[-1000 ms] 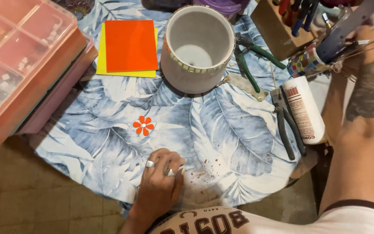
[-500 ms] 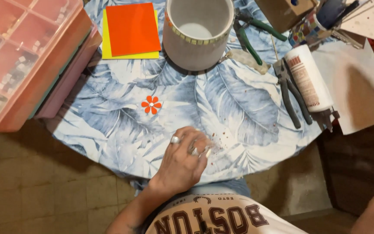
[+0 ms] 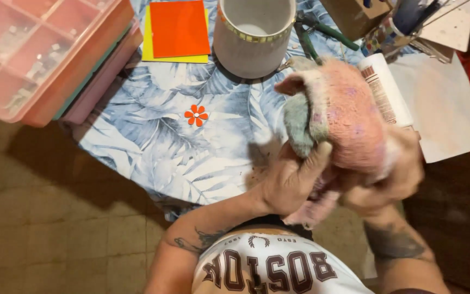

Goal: Cutting small mosaic tiles with nippers and preparing a substrate with adhesive for a mosaic project.

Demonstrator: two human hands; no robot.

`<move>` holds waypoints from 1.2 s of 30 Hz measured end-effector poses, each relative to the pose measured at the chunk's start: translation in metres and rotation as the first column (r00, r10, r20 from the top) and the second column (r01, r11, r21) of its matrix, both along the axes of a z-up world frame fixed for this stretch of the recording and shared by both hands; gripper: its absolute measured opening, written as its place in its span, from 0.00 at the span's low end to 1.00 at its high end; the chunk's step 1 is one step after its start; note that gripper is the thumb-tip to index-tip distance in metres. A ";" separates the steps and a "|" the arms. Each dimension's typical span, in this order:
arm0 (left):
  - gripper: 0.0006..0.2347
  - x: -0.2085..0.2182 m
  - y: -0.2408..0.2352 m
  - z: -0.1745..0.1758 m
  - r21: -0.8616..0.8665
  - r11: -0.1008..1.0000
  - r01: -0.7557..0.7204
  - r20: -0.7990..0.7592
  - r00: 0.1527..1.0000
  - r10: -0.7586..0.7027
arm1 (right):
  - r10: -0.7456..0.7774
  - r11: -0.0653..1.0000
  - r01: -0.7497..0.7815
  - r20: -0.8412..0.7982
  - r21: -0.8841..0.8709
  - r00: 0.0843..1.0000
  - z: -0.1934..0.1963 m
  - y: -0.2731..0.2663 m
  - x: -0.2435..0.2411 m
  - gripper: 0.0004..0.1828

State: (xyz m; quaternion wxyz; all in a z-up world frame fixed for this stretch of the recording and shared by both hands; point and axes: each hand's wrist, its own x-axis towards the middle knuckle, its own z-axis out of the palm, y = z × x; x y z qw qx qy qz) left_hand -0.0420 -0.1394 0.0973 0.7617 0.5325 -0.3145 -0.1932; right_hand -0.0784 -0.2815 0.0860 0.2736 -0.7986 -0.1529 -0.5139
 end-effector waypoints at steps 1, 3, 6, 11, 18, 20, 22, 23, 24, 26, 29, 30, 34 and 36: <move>0.23 -0.001 -0.004 -0.010 -0.068 0.991 -0.112 -0.046 0.993 0.109 | 0.051 0.995 -0.054 -0.038 -0.081 0.998 -0.002 0.007 0.000 0.13; 0.17 -0.002 -0.011 -0.024 -0.126 0.967 -0.223 -0.105 0.972 0.211 | 0.095 0.982 -0.108 -0.088 -0.155 0.992 -0.009 0.018 -0.005 0.10; 0.12 -0.001 -0.010 -0.027 -0.196 0.896 -0.399 -0.192 0.911 0.364 | 0.026 0.994 -0.042 -0.148 -0.101 0.989 -0.018 0.030 -0.016 0.14; 0.17 -0.008 0.008 -0.004 0.012 0.961 -0.276 -0.159 0.948 0.274 | 0.140 0.990 -0.130 -0.250 0.054 0.958 -0.017 0.042 -0.034 0.32; 0.25 -0.045 0.028 -0.072 0.032 0.955 -0.295 0.486 0.839 0.243 | 0.152 0.979 -0.123 -0.178 0.165 0.972 0.000 0.062 -0.035 0.43; 0.16 -0.045 0.042 -0.075 -0.111 0.990 0.086 0.225 0.973 -0.059 | 0.127 0.973 -0.166 -0.224 -0.163 0.966 -0.001 0.064 -0.038 0.22; 0.13 -0.048 0.062 -0.094 -0.129 0.991 0.026 0.413 0.910 0.029 | 0.196 0.954 -0.243 -0.248 -0.176 0.949 0.003 0.079 -0.031 0.22; 0.28 -0.049 0.071 -0.103 -0.155 0.988 -0.019 0.588 0.802 0.108 | 0.258 0.931 -0.313 -0.269 -0.189 0.928 0.005 0.087 -0.027 0.23; 0.28 -0.046 0.083 -0.076 -0.156 0.988 -0.023 0.592 0.798 0.112 | 0.262 0.929 -0.317 -0.264 -0.191 0.928 0.006 0.090 -0.027 0.23; 0.25 -0.041 0.106 -0.021 0.116 0.964 0.240 0.057 0.967 -0.248 | 0.321 0.906 -0.400 -0.392 -0.139 0.862 0.007 0.095 -0.027 0.22; 0.24 -0.034 0.129 0.030 0.352 0.929 0.116 0.225 0.953 -0.204 | 0.457 0.872 -0.489 -0.386 0.017 0.801 -0.002 0.102 -0.033 0.24; 0.24 -0.041 0.134 0.021 0.355 0.927 0.118 0.223 0.953 -0.207 | 0.457 0.873 -0.488 -0.386 0.020 0.802 -0.002 0.106 -0.030 0.24; 0.19 -0.059 0.148 -0.016 0.329 0.741 -0.585 0.726 0.659 0.197 | 0.743 0.667 -0.629 -0.293 0.399 0.602 0.000 0.119 -0.018 0.27; 0.19 -0.062 0.152 -0.030 0.238 0.602 -0.762 0.831 0.481 0.279 | 0.795 0.601 -0.628 -0.294 0.494 0.530 0.002 0.127 -0.014 0.26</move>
